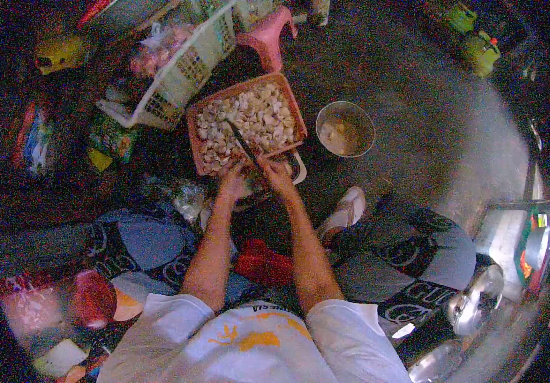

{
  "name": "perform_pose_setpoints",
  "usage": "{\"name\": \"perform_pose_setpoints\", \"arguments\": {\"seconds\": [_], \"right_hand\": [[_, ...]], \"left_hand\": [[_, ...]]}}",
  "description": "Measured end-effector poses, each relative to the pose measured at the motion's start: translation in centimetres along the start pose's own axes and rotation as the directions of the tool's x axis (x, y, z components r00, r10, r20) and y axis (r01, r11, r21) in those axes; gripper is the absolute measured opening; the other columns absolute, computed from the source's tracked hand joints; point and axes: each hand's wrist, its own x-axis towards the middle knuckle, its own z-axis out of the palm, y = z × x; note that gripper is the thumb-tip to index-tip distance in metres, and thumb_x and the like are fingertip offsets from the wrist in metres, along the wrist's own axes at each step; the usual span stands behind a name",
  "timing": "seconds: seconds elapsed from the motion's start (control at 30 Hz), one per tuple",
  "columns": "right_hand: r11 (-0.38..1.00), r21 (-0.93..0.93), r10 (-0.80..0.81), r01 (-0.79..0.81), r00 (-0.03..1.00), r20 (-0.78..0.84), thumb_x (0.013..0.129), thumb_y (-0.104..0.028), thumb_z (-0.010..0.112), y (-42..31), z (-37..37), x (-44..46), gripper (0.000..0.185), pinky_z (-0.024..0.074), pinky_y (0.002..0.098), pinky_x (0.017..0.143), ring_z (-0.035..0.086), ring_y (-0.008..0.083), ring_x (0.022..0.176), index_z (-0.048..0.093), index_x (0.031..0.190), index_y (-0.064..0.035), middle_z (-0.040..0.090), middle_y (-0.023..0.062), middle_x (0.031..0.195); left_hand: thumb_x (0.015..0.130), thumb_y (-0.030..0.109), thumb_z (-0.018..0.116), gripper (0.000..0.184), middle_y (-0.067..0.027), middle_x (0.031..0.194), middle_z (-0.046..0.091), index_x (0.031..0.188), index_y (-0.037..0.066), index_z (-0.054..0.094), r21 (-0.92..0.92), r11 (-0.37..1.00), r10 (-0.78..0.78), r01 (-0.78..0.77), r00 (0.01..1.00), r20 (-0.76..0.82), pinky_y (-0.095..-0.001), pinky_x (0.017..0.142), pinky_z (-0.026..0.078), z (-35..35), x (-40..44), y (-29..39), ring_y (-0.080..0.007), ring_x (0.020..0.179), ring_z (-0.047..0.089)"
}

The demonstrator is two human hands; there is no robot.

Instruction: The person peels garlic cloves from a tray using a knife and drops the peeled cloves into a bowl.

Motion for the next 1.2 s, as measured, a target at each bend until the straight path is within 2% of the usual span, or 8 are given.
{"name": "perform_pose_setpoints", "arguments": {"seconds": [0.2, 0.4, 0.6, 0.7, 0.8, 0.9, 1.1, 1.2], "right_hand": [[0.993, 0.118, 0.025, -0.023, 1.0, -0.017, 0.085, -0.035, 0.051, -0.1, -0.3, 0.0, 0.026, 0.0297, 0.0204, 0.041, 0.04, 0.0066, 0.047, 0.053, 0.08, -0.0099, 0.043, -0.0033, 0.056], [0.994, 0.093, 0.058, -0.061, 0.998, 0.037, 0.085, -0.034, 0.051, -1.4, 0.3, -1.0, 0.025, 0.0305, 0.0195, 0.042, 0.039, 0.0066, 0.047, 0.053, 0.087, -0.01, 0.043, -0.0037, 0.057], [0.97, 0.242, 0.041, -0.036, 0.999, -0.014, 0.084, -0.036, 0.052, -0.8, 0.3, -0.9, 0.027, 0.0303, 0.0206, 0.042, 0.039, 0.0072, 0.046, 0.052, 0.088, -0.0094, 0.044, -0.0029, 0.057], [0.987, 0.157, 0.015, -0.014, 1.0, -0.009, 0.084, -0.039, 0.052, 0.2, -0.4, 0.2, 0.029, 0.0303, 0.0214, 0.042, 0.039, 0.0073, 0.046, 0.051, 0.087, -0.0102, 0.044, -0.0025, 0.056], [0.967, 0.252, 0.055, -0.04, 0.997, -0.054, 0.083, -0.041, 0.052, -0.5, 0.0, -0.5, 0.031, 0.0306, 0.0217, 0.042, 0.039, 0.0073, 0.046, 0.051, 0.084, -0.0105, 0.043, -0.0023, 0.056], [0.997, 0.075, 0.027, -0.027, 1.0, 0.005, 0.083, -0.04, 0.053, -0.4, -0.6, -0.3, 0.03, 0.031, 0.0217, 0.043, 0.04, 0.0071, 0.047, 0.054, 0.085, -0.0097, 0.044, -0.0027, 0.057], [0.999, -0.037, -0.037, 0.035, 0.999, -0.04, 0.086, -0.035, 0.05, -0.6, 0.0, -0.5, 0.027, 0.0311, 0.0204, 0.043, 0.039, 0.0057, 0.047, 0.057, 0.091, -0.0089, 0.044, -0.0046, 0.056], [0.99, -0.121, -0.074, 0.079, 0.996, 0.045, 0.087, -0.035, 0.048, 0.0, -0.6, 0.1, 0.027, 0.0298, 0.0196, 0.043, 0.038, 0.0055, 0.046, 0.057, 0.09, -0.0089, 0.043, -0.0047, 0.055]], "left_hand": [[0.078, 0.003, 0.059, 0.015, -0.0063, 0.092, 0.058, 0.092, 0.0, 0.056, 0.042, 0.997, 0.057, -0.061, 0.995, 0.084, -0.028, 0.066, 0.049, 1.9, -1.4, 1.0, -0.0171, 0.082, 0.056], [0.078, 0.004, 0.058, 0.016, -0.0049, 0.088, 0.056, 0.093, 0.003, 0.052, 0.157, 0.978, 0.135, -0.135, 0.991, 0.009, -0.0263, 0.063, 0.047, 2.2, -1.2, 0.6, -0.0146, 0.076, 0.054], [0.079, 0.005, 0.056, 0.016, -0.0052, 0.086, 0.056, 0.095, 0.004, 0.052, 0.111, 0.991, 0.069, -0.068, 0.998, 0.003, -0.0248, 0.06, 0.045, 1.3, -0.2, 0.2, -0.014, 0.073, 0.054], [0.08, 0.007, 0.056, 0.017, -0.0055, 0.083, 0.057, 0.096, 0.004, 0.051, 0.319, 0.942, 0.087, -0.105, 0.994, 0.07, -0.0243, 0.06, 0.045, 0.5, 0.4, 0.3, -0.0141, 0.069, 0.054], [0.08, 0.009, 0.056, 0.015, -0.0058, 0.08, 0.058, 0.095, 0.004, 0.053, 0.224, 0.974, 0.023, -0.039, 0.997, 0.074, -0.0244, 0.059, 0.044, 0.8, 0.1, 0.7, -0.0143, 0.066, 0.055], [0.08, 0.009, 0.056, 0.013, -0.0061, 0.081, 0.058, 0.091, 0.003, 0.054, 0.184, 0.982, 0.02, -0.028, 0.999, 0.047, -0.0242, 0.058, 0.044, 1.5, -0.8, 1.5, -0.0143, 0.067, 0.055], [0.079, 0.005, 0.056, 0.008, -0.0056, 0.08, 0.059, 0.087, 0.002, 0.055, 0.036, 0.998, 0.039, -0.043, 0.992, 0.118, -0.0251, 0.058, 0.044, 1.1, -0.3, 1.3, -0.0145, 0.068, 0.055], [0.079, 0.004, 0.055, 0.006, -0.0051, 0.079, 0.058, 0.085, 0.002, 0.056, 0.054, 0.996, 0.063, -0.071, 0.988, 0.138, -0.0256, 0.058, 0.045, 1.0, -0.3, 1.5, -0.0142, 0.068, 0.055]]}}
